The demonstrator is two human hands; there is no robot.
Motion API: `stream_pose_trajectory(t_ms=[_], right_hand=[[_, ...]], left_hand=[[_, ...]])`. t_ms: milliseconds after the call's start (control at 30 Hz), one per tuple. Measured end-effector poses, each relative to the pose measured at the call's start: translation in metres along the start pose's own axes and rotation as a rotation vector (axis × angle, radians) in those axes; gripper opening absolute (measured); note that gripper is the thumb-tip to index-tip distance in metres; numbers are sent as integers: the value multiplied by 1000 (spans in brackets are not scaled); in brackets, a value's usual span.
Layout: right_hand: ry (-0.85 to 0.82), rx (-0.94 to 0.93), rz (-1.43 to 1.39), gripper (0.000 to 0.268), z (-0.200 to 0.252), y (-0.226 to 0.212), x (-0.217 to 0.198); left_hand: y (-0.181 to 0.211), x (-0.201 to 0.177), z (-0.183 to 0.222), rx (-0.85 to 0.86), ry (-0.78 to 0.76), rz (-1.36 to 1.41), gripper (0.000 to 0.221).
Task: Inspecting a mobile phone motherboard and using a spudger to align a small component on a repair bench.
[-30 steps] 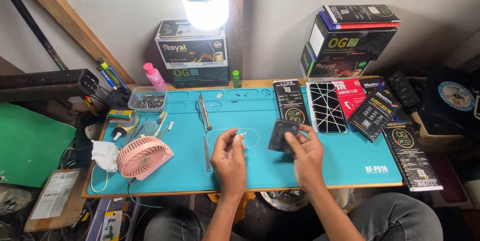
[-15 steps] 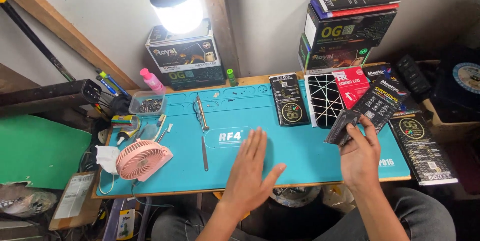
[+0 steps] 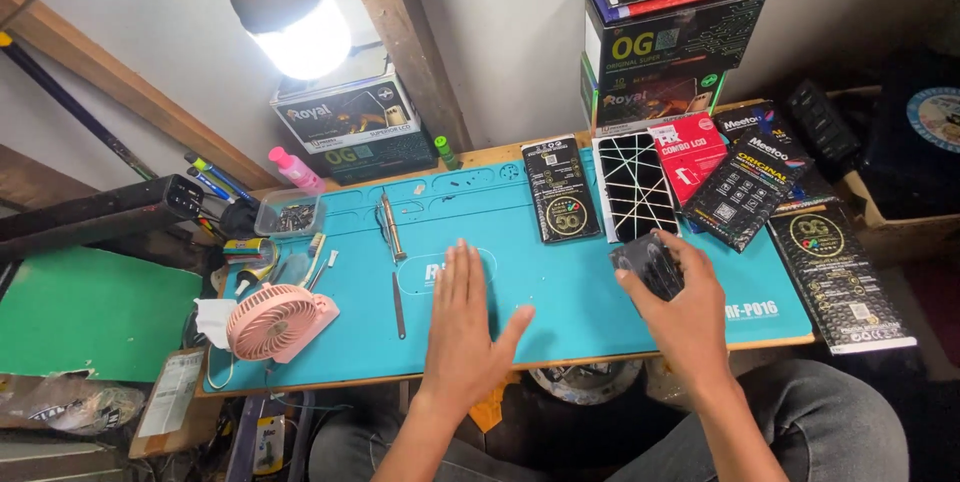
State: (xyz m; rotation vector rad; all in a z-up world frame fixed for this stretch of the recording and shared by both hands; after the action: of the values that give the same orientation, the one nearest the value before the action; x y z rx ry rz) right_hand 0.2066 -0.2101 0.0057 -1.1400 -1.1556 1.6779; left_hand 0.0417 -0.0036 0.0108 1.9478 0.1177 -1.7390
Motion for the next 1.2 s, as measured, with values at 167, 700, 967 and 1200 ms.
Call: stream_pose_trajectory(t_ms=[167,700,967,1200], right_hand=[[-67,-17,172,85,4,-7,-4],[162,-32,169,75,7,-19,-44],[111,-62,308,77,-1,-2,-48],[165,-291,550,69,-16,33,-50]], left_hand=[[24,-5,25,204,-52,36,90],[-17,16,16,-81,54,-167,103],[33,13,11,92,-6,81,92],[64,24,5,260,-67,147,82]])
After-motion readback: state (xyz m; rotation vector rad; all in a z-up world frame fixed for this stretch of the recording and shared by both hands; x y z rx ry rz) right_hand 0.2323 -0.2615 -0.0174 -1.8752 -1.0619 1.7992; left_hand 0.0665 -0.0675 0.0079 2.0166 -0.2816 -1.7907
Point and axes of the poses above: each hand's wrist, its own z-axis away from the middle knuckle, its own x-axis out of the palm, y = z × x, the point moved 5 cm from there along -z, towards the middle knuckle, and after that the axes turned 12 degrees about -z, right-handed, at the moved point
